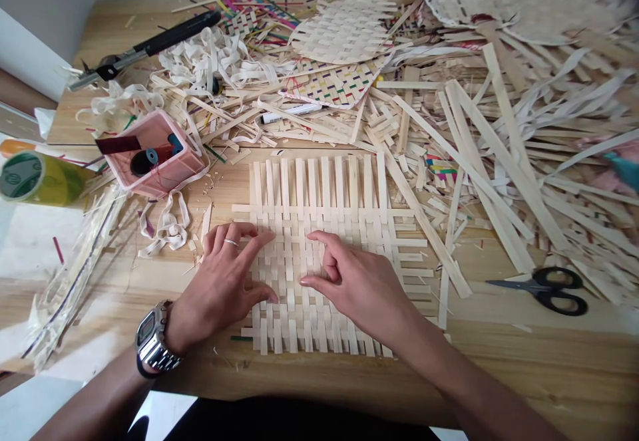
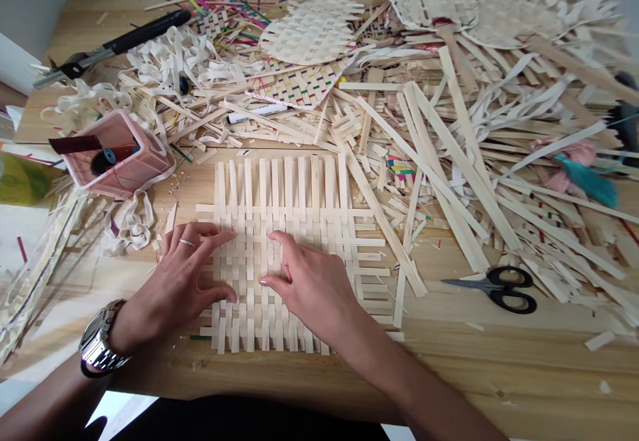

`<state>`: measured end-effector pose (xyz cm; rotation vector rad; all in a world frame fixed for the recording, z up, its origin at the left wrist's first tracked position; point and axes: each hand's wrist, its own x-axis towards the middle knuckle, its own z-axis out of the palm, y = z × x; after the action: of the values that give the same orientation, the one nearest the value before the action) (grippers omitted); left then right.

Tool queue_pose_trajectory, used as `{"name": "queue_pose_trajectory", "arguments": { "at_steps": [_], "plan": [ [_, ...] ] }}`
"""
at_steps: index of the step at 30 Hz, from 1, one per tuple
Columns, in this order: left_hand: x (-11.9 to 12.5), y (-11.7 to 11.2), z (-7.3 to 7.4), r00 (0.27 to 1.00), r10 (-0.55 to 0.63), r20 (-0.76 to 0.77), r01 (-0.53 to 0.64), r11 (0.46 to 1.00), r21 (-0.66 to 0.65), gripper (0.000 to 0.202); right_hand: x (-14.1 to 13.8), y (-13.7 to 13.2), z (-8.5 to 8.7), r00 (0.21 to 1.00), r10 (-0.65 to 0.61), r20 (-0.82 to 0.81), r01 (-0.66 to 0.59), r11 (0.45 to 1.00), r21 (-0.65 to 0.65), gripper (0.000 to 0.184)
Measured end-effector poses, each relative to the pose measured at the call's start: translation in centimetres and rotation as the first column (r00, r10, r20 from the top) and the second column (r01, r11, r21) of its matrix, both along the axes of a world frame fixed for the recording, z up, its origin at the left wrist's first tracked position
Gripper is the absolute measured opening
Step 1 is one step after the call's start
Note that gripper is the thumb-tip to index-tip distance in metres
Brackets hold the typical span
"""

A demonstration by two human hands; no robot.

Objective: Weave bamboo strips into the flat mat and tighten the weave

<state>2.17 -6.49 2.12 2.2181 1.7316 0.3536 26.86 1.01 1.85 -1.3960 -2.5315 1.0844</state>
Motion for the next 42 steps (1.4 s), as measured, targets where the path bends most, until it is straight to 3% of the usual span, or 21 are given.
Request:
{"name": "queue_pose_trajectory", "arguments": {
  "at_steps": [22,28,35,42],
  "plan": [
    [0.6,-0.5,-0.1,0.999,0.033,-0.014,-0.033,0.999,-0.023,0.079,0.2,-0.1,0.0,0.998,0.059,0.017,-0.059,0.997,0.052,0.064],
    [0.0,-0.2,-0.1,0.999,0.037,-0.030,-0.037,0.999,0.012,0.100,0.0,-0.1,0.1,0.999,0.029,0.032,-0.029,1.000,-0.001,0.065],
    [-0.5,0.1,-0.3,0.996,0.086,-0.007,-0.086,0.996,0.038,0.116,-0.5,0.7,0.6,0.997,0.059,0.042,-0.057,0.997,-0.043,0.087],
    [-0.5,0.0,-0.3,0.995,0.097,-0.006,-0.097,0.995,0.034,0.116,-2.1,2.2,1.6,0.989,0.071,0.128,-0.063,0.996,-0.069,0.073]
  ]
}}
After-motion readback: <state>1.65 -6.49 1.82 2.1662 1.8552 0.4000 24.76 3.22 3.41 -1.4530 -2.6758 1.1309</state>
